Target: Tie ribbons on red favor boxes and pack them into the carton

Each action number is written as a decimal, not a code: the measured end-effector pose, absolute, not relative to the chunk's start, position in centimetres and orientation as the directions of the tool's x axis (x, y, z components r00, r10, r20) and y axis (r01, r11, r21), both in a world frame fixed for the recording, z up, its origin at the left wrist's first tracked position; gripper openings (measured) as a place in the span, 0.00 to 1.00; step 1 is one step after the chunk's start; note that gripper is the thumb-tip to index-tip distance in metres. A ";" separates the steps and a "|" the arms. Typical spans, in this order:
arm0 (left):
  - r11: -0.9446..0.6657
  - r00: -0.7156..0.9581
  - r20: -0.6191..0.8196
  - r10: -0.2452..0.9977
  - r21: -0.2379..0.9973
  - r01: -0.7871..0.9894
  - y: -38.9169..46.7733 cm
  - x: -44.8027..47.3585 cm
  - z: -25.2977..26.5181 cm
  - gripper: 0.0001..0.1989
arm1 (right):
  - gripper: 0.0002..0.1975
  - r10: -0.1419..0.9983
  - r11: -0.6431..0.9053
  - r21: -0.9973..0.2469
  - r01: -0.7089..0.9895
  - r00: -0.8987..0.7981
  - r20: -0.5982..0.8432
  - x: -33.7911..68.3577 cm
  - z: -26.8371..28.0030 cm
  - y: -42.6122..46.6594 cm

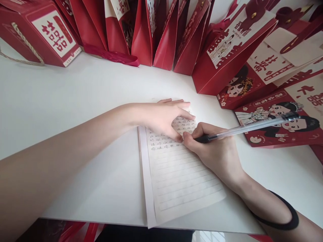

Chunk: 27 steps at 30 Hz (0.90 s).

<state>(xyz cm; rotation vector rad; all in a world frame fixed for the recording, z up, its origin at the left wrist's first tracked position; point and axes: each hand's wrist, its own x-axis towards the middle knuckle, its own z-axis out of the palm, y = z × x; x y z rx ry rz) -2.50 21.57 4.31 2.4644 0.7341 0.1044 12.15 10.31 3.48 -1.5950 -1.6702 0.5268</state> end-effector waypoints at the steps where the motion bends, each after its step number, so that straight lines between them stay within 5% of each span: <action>1: -0.695 0.862 -0.111 0.495 0.545 0.469 21.6 -2.5 4.3 0.29 | 0.15 0.970 0.135 -0.735 0.664 0.063 0.236 12.2 3.5 10.3; 17: -0.642 0.855 -0.196 0.480 0.586 0.495 21.3 -2.6 4.6 0.35 | 0.16 0.967 0.110 -0.739 0.664 0.101 0.234 12.0 3.6 10.3; 24: -0.672 0.863 -0.204 0.462 0.554 0.491 21.0 -2.6 5.2 0.36 | 0.17 0.942 0.131 -0.938 0.322 0.255 0.219 13.8 3.0 11.5; 27: -0.697 0.870 -0.180 0.459 0.534 0.478 21.0 -2.8 5.0 0.33 | 0.13 0.932 0.198 -0.911 0.363 0.218 0.289 14.7 2.3 12.9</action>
